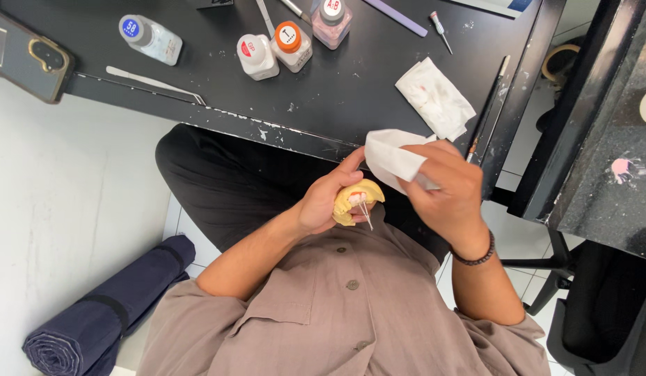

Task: The person holds a dental model with a denture in one hand and uses a fine brush to apply and shape pink ceramic material on the denture teeth and gum area. They periodically wipe the brush on a tissue and reload material from a pink blob on the bench while continuing to build up the surface.

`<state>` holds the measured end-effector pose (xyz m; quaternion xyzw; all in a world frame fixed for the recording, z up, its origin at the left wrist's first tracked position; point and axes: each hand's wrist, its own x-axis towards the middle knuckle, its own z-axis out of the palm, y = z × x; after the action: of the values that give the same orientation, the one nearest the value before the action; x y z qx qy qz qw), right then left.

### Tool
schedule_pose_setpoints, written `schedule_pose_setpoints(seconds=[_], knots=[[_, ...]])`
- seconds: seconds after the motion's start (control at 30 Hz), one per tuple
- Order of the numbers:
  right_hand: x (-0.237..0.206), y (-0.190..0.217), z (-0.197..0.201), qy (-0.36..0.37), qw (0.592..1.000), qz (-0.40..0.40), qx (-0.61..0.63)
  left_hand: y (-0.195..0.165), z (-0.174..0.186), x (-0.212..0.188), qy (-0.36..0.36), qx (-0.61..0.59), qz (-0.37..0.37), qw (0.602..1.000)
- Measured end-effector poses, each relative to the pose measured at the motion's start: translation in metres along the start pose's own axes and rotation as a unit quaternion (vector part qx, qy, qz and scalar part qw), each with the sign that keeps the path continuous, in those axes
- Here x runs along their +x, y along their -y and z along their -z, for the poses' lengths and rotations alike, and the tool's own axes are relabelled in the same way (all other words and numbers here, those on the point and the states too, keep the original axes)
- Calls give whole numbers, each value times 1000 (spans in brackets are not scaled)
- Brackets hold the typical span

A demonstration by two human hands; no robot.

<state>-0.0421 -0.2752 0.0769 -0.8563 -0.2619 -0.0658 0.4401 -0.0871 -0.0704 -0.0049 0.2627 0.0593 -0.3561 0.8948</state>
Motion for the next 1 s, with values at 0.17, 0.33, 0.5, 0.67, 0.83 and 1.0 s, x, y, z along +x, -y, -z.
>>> schedule_pose_setpoints(seconds=[0.17,0.33,0.5,0.67,0.83,1.0], knots=[[-10,0,-12,65,996,-53,32,3,7,2,44,-79,63,994],[-17,2,-14,112,982,-32,151,2,4,1,20,-30,64,997],[-17,7,-7,165,979,75,89,-5,-4,-1,1,-56,70,996],[-14,7,-4,175,974,89,117,-12,-6,-4,-3,-82,113,990],[-17,4,-4,176,974,87,117,-11,-6,-4,15,-86,108,990],[-23,2,-6,172,975,80,119,-8,-5,-4,9,-85,108,990]])
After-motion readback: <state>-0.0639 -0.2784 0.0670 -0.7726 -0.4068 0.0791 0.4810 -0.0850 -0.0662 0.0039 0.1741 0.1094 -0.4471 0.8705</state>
